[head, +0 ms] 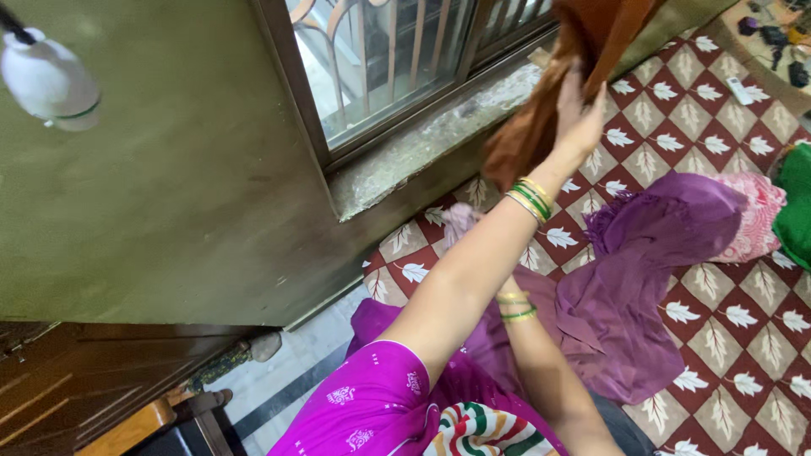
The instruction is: The person wipes a window sill with a cloth, then washes the cloth and a plastic container at an outdoor sink before picking up and moving a plastic chair.
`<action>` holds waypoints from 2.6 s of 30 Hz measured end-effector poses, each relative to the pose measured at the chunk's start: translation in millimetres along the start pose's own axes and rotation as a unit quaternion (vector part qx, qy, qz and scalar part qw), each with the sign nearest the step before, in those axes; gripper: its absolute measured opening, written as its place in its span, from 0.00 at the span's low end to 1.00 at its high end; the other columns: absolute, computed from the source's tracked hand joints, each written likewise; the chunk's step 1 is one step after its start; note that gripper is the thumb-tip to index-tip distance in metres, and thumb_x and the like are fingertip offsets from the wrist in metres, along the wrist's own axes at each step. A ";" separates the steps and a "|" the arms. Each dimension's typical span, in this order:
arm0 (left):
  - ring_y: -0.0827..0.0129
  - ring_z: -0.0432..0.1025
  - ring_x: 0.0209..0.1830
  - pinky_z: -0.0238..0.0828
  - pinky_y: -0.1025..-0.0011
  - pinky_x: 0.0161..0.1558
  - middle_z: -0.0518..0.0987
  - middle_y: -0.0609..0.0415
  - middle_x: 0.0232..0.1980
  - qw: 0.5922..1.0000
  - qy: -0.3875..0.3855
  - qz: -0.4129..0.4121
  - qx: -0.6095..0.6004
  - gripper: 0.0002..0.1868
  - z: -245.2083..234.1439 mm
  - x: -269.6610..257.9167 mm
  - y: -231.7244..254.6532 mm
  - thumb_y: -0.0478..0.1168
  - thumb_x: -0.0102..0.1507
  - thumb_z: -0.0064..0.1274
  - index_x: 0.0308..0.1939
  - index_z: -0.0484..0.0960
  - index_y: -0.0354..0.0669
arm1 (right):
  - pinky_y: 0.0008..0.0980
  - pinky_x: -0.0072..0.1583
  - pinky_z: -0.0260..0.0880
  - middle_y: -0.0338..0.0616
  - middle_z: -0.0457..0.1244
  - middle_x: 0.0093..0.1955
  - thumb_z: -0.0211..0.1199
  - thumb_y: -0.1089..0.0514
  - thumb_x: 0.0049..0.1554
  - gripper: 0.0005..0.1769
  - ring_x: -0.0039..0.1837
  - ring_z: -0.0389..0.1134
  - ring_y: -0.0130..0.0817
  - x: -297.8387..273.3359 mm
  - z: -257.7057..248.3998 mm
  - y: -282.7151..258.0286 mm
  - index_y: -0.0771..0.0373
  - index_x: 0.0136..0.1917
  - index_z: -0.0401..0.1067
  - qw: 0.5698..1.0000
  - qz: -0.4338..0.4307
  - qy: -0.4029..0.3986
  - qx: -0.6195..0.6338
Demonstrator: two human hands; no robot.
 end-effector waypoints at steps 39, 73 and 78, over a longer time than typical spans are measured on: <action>0.48 0.60 0.74 0.52 0.57 0.79 0.66 0.36 0.74 0.962 -0.174 0.172 -0.118 0.34 117.0 173.6 -54.6 0.36 0.67 0.48 0.76 0.58 0.29 | 0.48 0.71 0.61 0.53 0.63 0.65 0.59 0.62 0.55 0.20 0.69 0.63 0.52 327.8 -77.8 -15.0 0.63 0.62 0.71 0.730 -0.335 0.061 -0.593; 0.55 0.61 0.61 0.54 0.59 0.67 0.67 0.42 0.61 0.857 -0.322 0.095 0.390 0.22 153.9 389.4 -226.3 0.38 0.67 0.47 0.64 0.64 0.34 | 0.59 0.74 0.54 0.51 0.63 0.68 0.67 0.61 0.55 0.21 0.75 0.58 0.55 447.7 -200.1 -190.1 0.60 0.62 0.74 0.673 -0.416 0.218 -0.571; 0.56 0.61 0.60 0.55 0.59 0.65 0.67 0.43 0.59 0.850 -0.330 0.102 0.397 0.20 164.7 381.2 -222.1 0.38 0.68 0.47 0.62 0.64 0.35 | 0.57 0.74 0.53 0.52 0.61 0.69 0.67 0.58 0.55 0.21 0.75 0.56 0.55 495.3 -312.0 -187.2 0.59 0.62 0.74 0.752 -0.232 0.285 -0.547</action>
Point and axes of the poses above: each hand's wrist, its own x-axis towards the middle knuckle, its own z-axis out of the palm, y = z × x, the point moved 8 cm from there along x, towards the middle knuckle
